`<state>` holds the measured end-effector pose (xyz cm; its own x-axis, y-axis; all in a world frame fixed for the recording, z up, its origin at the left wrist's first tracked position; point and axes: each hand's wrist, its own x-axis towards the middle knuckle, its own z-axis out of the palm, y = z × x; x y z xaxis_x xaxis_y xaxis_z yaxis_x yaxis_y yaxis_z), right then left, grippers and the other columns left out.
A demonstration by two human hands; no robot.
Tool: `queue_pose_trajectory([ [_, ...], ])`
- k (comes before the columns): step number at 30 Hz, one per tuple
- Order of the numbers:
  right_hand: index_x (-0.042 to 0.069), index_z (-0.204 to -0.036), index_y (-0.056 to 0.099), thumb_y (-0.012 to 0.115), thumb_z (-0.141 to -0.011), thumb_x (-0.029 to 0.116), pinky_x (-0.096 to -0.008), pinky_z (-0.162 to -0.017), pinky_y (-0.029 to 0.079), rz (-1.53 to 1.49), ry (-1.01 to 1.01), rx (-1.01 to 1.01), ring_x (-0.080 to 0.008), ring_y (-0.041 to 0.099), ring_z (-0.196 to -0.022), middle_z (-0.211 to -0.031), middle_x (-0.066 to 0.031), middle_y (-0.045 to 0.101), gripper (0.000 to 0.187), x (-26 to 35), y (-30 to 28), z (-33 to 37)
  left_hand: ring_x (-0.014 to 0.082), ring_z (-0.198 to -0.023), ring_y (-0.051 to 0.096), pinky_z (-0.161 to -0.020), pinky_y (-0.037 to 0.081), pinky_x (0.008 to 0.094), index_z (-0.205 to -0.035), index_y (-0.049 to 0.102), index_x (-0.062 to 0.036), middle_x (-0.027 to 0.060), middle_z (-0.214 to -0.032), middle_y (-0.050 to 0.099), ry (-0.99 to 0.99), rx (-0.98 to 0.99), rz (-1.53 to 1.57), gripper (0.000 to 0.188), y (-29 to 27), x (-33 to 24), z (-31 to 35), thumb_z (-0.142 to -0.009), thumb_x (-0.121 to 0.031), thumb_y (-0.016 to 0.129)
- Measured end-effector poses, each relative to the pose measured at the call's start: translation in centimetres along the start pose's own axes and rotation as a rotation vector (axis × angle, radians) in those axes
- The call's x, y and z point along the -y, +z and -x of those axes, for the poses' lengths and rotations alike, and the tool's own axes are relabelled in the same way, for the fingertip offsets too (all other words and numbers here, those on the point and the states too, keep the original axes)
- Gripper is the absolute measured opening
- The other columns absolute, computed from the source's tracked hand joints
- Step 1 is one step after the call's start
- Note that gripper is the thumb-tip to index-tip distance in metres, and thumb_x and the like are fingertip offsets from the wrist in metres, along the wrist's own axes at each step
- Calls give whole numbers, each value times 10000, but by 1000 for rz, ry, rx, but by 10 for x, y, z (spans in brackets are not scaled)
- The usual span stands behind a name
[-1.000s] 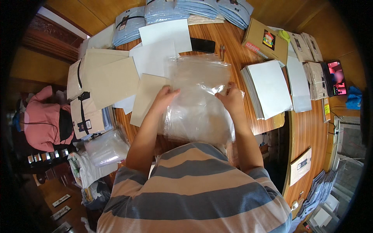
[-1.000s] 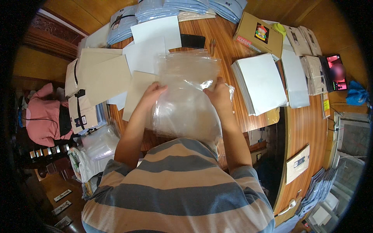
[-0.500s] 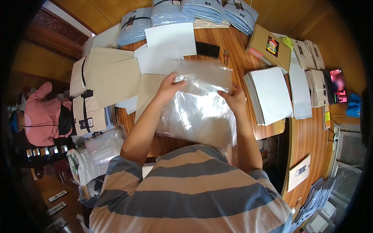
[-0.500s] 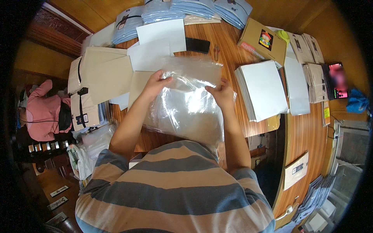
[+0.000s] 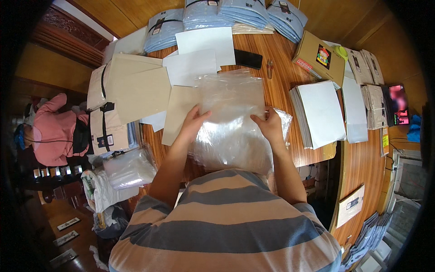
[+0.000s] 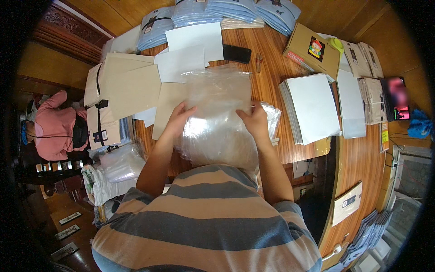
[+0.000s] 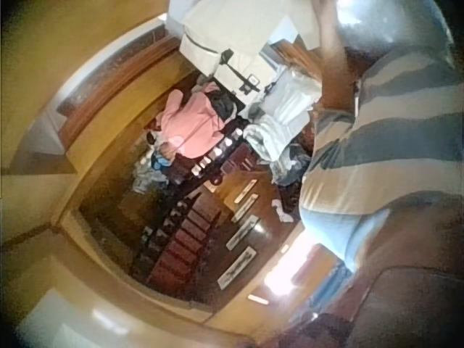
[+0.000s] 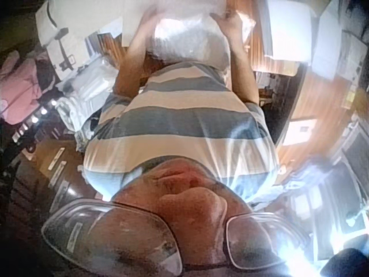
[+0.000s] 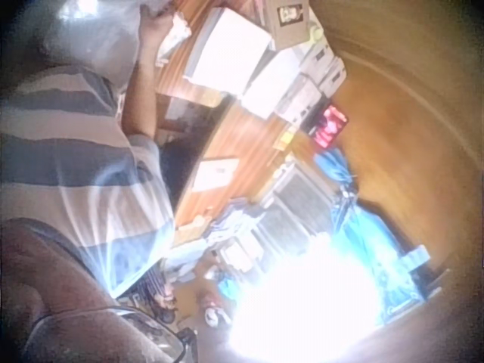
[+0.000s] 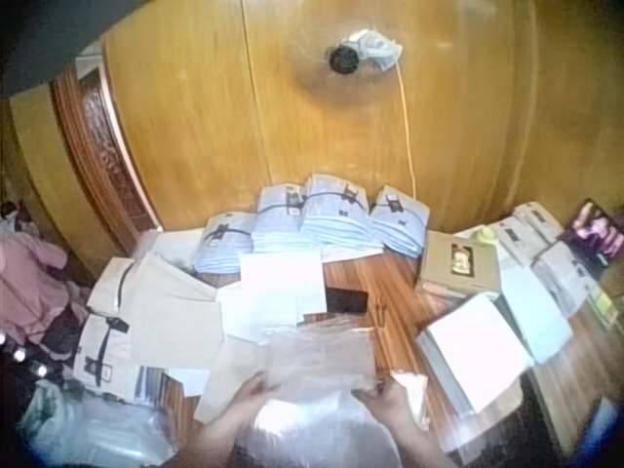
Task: The person sorts through a stack of clear plastic bags, picking them up, shaking them out, and laying them down on a wooden surface while other packed textile goods and papers are visible around the workspace.
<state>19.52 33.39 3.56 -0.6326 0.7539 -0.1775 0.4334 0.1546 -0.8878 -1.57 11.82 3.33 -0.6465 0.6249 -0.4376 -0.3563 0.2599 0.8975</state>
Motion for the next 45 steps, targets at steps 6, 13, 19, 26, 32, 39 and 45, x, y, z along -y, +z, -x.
queue_pose_trajectory([
  [6,-68,-1140,638,806,-859,141,-317,-776,529,-290,-30,-25,-208,667,-881,-990,-159,716,388,-5,14,17,104,-853,617,-782,488,238,-1360,516,26,57,-1029,693,152,-93,-209,453,-19,32,32,-996,-186,681],
  [13,-97,-1240,556,765,-893,129,-331,-791,544,-240,55,-53,-239,684,-913,-1047,-193,709,464,-7,21,26,155,-1065,633,-873,514,281,-1468,394,-1,126,-1191,671,367,-107,-205,536,-9,64,51,-995,-59,641],
  [19,-85,-1090,612,787,-866,175,-377,-727,538,-50,-74,82,-280,695,-815,-917,-194,711,385,-29,6,26,167,-946,655,-784,535,302,-1430,445,36,107,-1049,676,284,-31,-283,544,-25,40,44,-966,-114,687],
  [26,-64,-1001,664,803,-852,283,-369,-717,518,173,-40,352,-268,662,-781,-857,-178,694,402,14,-14,-10,209,-855,682,-768,553,340,-1378,508,103,137,-941,675,222,-182,-703,600,-21,-26,-35,-931,-226,738],
  [32,-60,-1074,721,781,-874,380,-376,-838,538,27,73,102,-274,715,-914,-970,-208,748,486,30,-4,-65,204,-848,674,-782,547,318,-1444,503,5,143,-994,696,275,-137,-628,551,-11,-18,-50,-971,-204,692],
  [39,-71,-1143,643,754,-936,275,-302,-795,512,-257,-32,188,-163,640,-868,-999,-106,714,418,38,7,-59,156,-905,642,-777,544,313,-1486,473,-62,94,-1128,676,396,-209,-233,554,-22,1,-57,-998,-220,683],
  [45,-71,-1213,622,753,-928,148,-309,-926,517,-425,-12,81,-196,663,-1031,-1143,-141,714,383,-2,4,-14,112,-903,624,-748,516,268,-1443,488,-49,52,-1098,666,121,-164,97,546,-17,15,30,-975,-201,726],
])
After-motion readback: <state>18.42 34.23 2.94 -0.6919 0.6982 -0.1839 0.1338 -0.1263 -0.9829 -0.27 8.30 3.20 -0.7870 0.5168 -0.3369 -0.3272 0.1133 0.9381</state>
